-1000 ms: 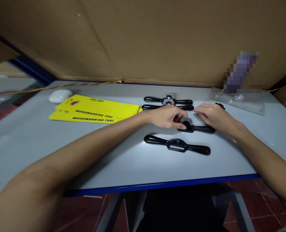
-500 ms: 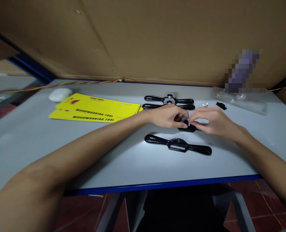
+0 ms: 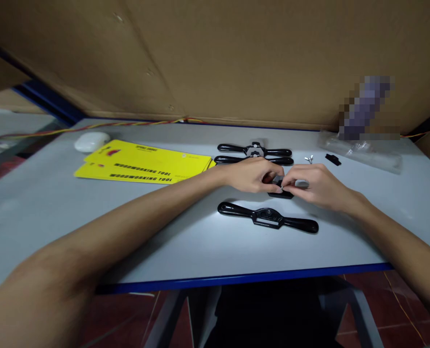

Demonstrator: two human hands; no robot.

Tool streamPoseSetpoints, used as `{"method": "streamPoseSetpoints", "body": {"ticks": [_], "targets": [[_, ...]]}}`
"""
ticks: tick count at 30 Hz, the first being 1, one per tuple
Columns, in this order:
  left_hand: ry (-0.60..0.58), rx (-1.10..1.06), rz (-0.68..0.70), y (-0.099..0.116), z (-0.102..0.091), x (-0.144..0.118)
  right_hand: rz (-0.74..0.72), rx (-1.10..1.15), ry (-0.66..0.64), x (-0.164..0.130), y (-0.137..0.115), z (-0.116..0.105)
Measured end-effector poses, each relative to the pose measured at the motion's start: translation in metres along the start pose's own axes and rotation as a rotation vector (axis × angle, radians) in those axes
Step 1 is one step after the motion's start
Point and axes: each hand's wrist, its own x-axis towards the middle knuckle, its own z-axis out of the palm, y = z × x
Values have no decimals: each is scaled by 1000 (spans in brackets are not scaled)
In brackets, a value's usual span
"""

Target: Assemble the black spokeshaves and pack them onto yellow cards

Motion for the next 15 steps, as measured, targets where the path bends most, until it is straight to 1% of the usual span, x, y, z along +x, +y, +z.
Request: {"method": "streamPoseSetpoints", "body": {"ticks": [4,7,11,15], "targets": [[1,1,3,2,0,0,28,16,0,1,-2,4],[3,-7,12,1,0,0,44,41,-40,1,-3,8],[-5,-17,26,0,-1,0,27,48,-77,1,-4,13],[-31,-45,23,1,-3,-1,39,13,-91,1,-4,10]]}}
